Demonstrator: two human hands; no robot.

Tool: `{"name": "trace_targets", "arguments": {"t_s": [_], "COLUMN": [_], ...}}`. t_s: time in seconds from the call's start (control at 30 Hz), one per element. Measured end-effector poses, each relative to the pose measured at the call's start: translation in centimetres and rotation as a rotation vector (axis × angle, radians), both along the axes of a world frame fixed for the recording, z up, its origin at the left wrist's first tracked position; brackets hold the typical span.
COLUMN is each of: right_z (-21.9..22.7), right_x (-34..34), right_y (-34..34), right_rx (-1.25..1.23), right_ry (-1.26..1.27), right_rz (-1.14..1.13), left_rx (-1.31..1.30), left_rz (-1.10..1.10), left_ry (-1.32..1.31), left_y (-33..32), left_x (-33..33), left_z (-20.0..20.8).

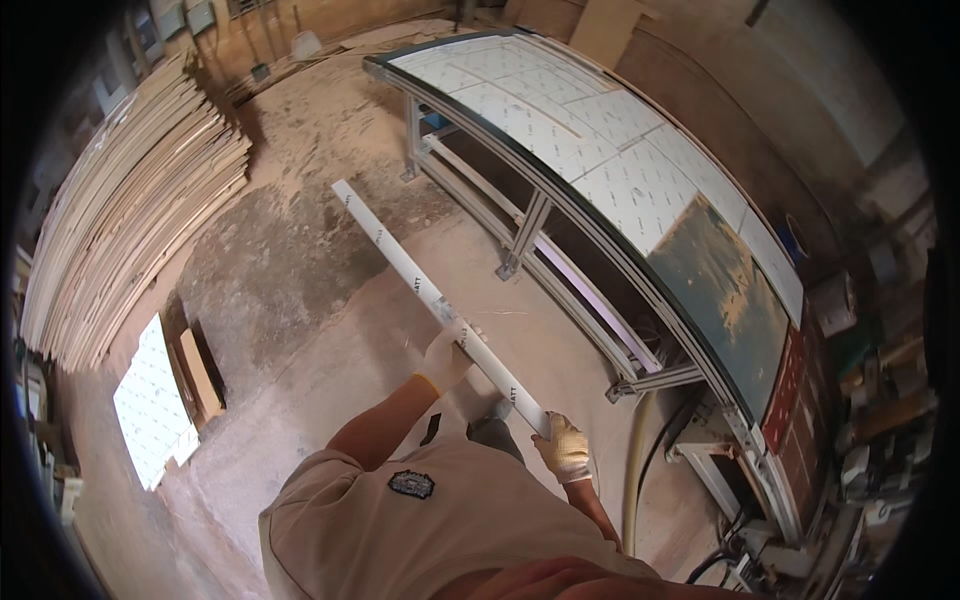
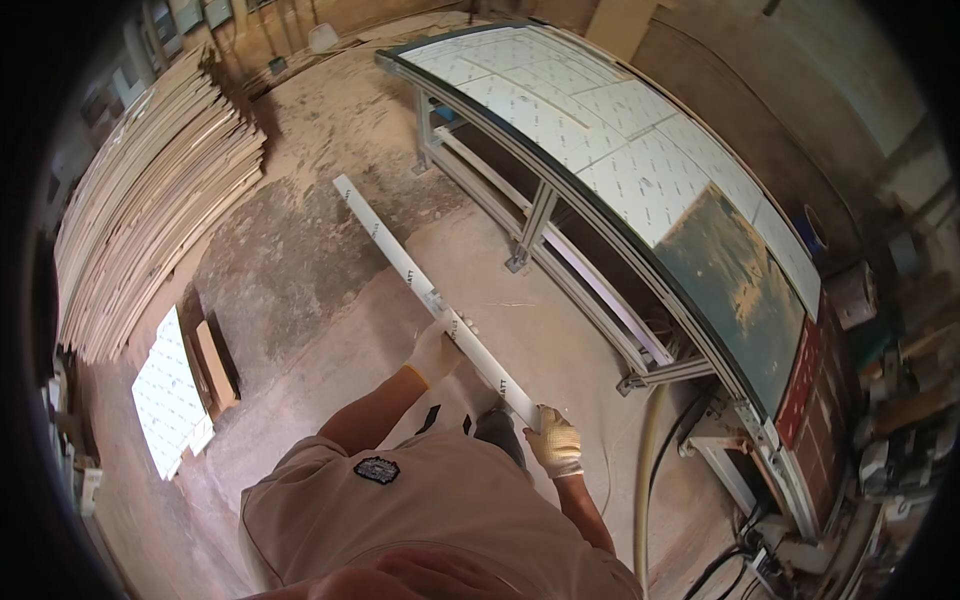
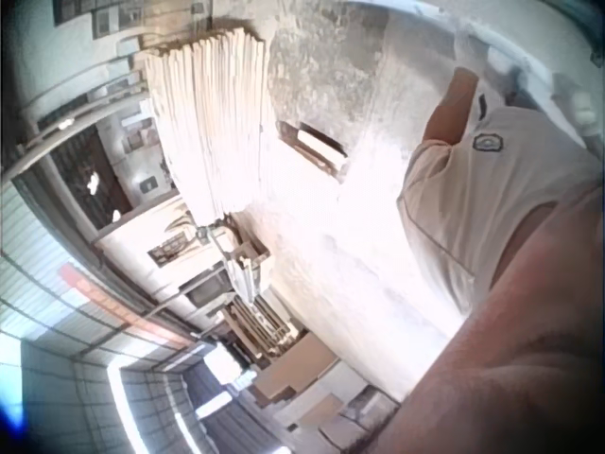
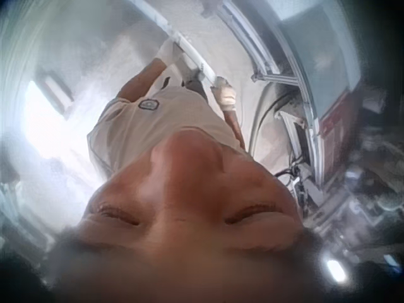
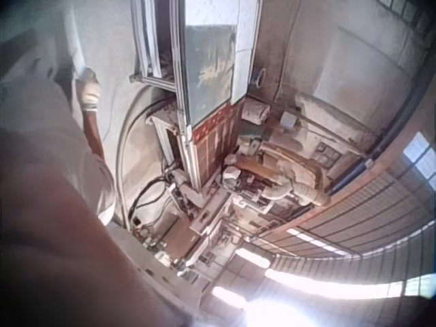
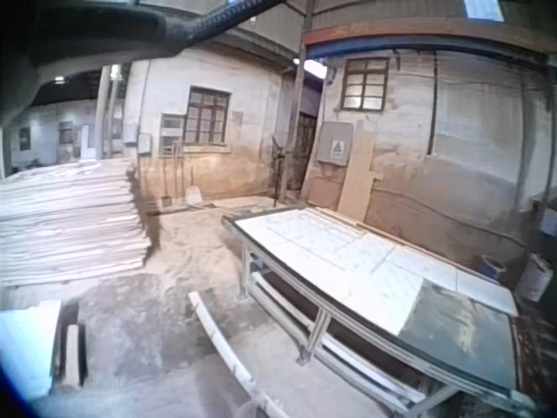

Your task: The person uses a utility knife and a straightedge to cut white panels on a workbench. They score the panels along the straightedge, snap off the cut sections, and stack the finished pieces on a nearby pallet.

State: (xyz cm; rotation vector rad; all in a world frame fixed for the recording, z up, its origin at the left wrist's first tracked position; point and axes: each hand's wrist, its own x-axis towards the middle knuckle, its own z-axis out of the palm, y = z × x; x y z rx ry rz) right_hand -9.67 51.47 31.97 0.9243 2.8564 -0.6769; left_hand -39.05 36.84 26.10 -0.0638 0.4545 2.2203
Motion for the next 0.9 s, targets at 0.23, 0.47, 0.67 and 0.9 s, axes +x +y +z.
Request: {"name": "trace_targets", "arguments": {"t_s": [0.23, 0.47, 0.67, 0.9], "right_z": [-0.4, 3.0, 1.2, 0.3], "right_x": [-23.1, -49.7, -65.6, -79.2], "right_y": [15.8, 21.0, 24.1, 37.4], "right_rx": [0.037, 0.043, -0.151, 0.085], "right_ry": [-0.117, -0.111, -0.148, -0.009], "right_rz": [0.421, 0.990, 0.838, 0.342], "left_rx": [-0.389, -0.287, -0.371, -0.775], "left_rz": [0.444, 0.849, 0.700, 0.140], "left_ry": [-0.341, -0.430, -0.012, 0.613], "left_y": [7.6, 7.4, 9.8, 17.8], "left_x": [-14.0, -28.1, -44.2, -62.9], "left_z": [1.4, 1.6, 1.0, 6.0]}}
